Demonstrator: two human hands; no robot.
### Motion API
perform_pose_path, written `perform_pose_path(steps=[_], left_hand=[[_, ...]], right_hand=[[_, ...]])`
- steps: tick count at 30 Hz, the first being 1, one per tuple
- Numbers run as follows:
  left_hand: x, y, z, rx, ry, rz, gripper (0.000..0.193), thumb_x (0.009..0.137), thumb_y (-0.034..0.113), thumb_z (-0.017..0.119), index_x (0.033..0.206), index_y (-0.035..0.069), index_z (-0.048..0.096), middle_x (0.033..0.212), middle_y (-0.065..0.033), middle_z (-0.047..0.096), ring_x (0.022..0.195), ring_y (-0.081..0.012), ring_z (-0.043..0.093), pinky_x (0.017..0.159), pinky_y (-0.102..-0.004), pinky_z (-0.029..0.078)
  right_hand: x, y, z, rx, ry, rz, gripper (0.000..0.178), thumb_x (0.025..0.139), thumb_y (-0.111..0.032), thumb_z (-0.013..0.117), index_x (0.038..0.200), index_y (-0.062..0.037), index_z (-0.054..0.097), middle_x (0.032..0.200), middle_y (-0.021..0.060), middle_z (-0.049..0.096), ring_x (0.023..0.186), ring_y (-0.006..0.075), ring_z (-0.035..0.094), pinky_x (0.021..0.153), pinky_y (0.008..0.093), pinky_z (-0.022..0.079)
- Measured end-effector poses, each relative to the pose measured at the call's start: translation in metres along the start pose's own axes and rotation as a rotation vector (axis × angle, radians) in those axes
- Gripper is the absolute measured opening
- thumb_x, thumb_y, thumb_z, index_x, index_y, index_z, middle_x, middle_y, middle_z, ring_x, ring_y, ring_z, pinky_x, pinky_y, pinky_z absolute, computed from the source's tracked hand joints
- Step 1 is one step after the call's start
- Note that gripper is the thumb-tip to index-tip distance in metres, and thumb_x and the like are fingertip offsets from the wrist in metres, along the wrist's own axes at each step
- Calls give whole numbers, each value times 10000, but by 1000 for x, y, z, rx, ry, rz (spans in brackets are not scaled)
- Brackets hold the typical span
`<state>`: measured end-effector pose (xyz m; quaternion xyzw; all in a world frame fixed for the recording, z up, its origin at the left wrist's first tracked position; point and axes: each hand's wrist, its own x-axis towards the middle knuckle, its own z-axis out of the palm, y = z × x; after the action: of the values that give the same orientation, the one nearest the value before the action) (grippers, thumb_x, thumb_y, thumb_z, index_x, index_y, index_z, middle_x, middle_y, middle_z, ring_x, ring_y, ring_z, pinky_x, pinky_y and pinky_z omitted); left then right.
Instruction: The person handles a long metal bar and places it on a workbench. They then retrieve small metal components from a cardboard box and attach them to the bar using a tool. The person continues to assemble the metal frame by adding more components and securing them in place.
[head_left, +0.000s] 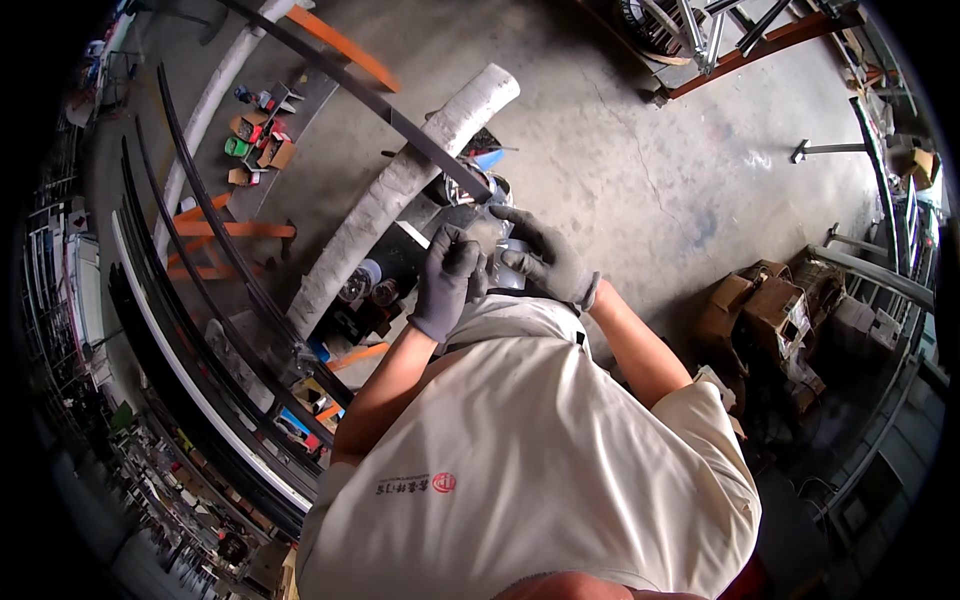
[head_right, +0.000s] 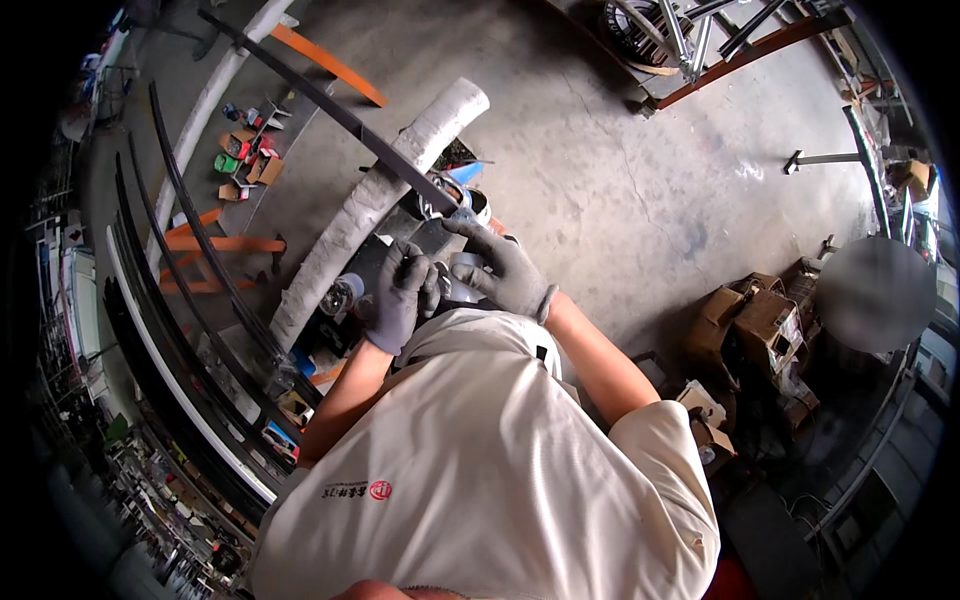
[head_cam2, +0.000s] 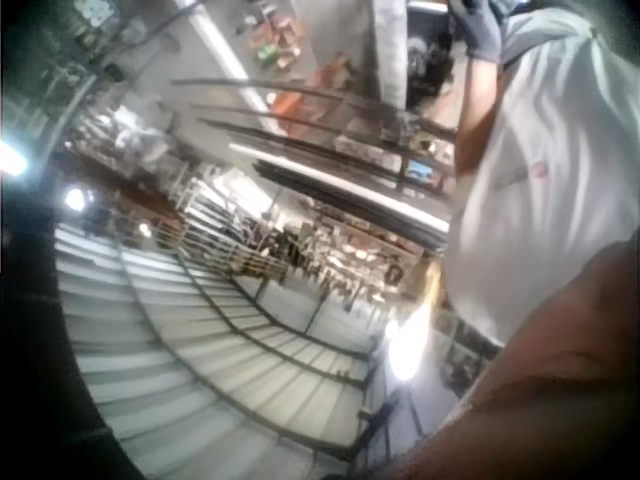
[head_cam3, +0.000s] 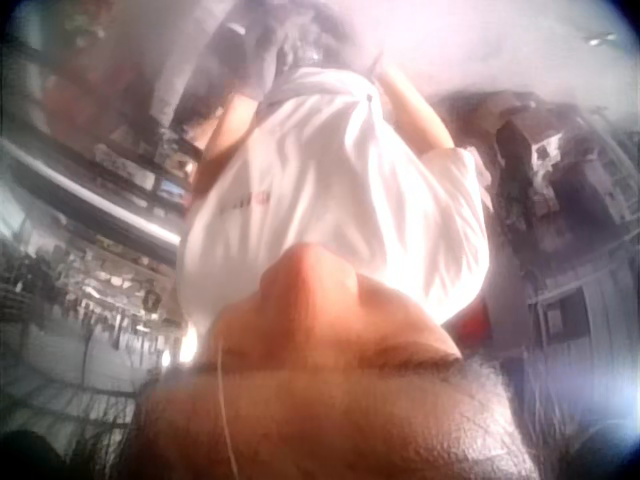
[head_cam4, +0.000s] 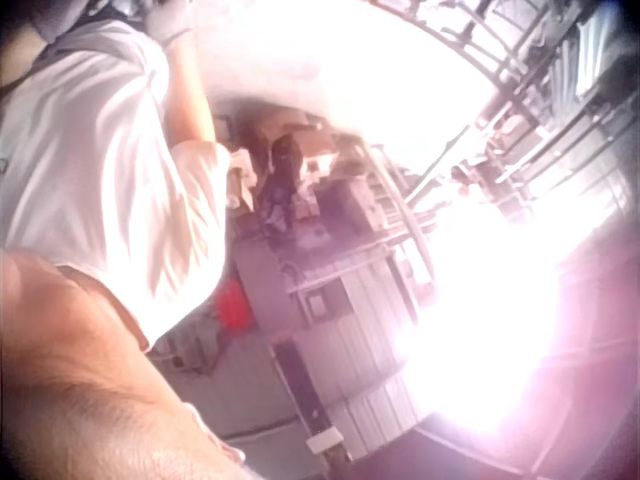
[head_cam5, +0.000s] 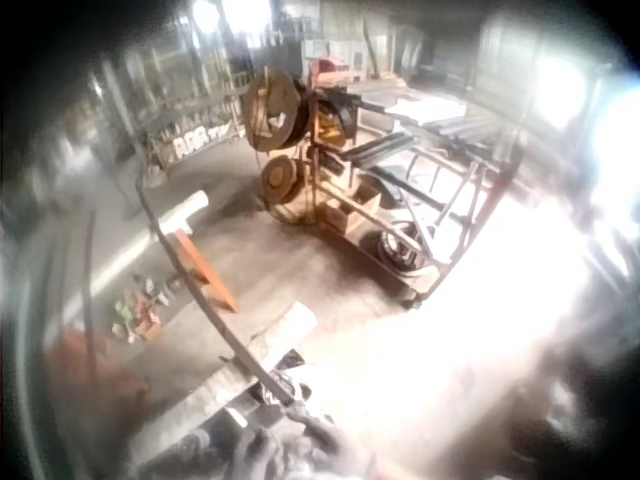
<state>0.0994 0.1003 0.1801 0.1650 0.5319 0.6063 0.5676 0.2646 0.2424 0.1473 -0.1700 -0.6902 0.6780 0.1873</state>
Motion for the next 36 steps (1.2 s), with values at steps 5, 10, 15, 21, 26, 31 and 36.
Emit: perform_pose_path(steps=[5,10,15,21,26,31,36], left_hand=[[35,2,-23,62,-37,89,184,1052,120,660,1030,101,478,748,-17,559,563,-110,547,483,-248,421],[65,-34,-73,251,43,-15,174,1045,95,650,1003,100,481,743,-20,594,570,-107,584,484,-254,449],[102,-102,-123,567,-26,-175,228,988,93,681,1202,72,605,1021,-35,672,870,-148,689,706,-299,586],[113,-123,-165,19,13,-378,413,991,186,588,1390,83,582,1232,-51,662,1109,-183,651,915,-351,575],[128,-96,-131,37,-55,-301,537,1056,473,642,1476,154,542,1376,-41,618,1262,-167,581,991,-328,526],[156,-123,-109,151,-157,-433,583,934,296,842,1442,180,581,1263,11,680,1099,-139,679,818,-339,603],[165,-137,-104,-10,-197,-407,525,914,279,853,1372,124,648,1214,1,709,1083,-142,690,874,-338,594]], right_hand=[[0,-13,-47,-140,-148,219,683,948,-167,724,1591,-158,494,1039,99,603,954,236,592,915,393,517],[24,11,-86,-861,-143,176,685,841,-308,776,1500,-273,592,1137,17,727,1028,289,551,962,471,439],[82,61,-87,-911,-225,183,402,877,-277,726,1277,-280,763,1140,52,749,1105,323,570,1042,459,441],[112,62,-79,-943,-321,240,428,854,-202,730,1276,-263,763,1063,82,750,1118,323,573,1051,447,448],[124,68,-83,-953,-350,213,427,839,-205,738,1263,-256,766,1025,90,742,1101,321,574,1040,439,448],[132,97,-88,-975,-399,216,419,836,-213,739,1250,-268,769,1011,79,744,1097,321,578,1027,433,448],[133,133,-80,-847,-469,363,521,854,-281,723,1373,-240,717,1087,141,763,1093,377,648,976,447,523]])
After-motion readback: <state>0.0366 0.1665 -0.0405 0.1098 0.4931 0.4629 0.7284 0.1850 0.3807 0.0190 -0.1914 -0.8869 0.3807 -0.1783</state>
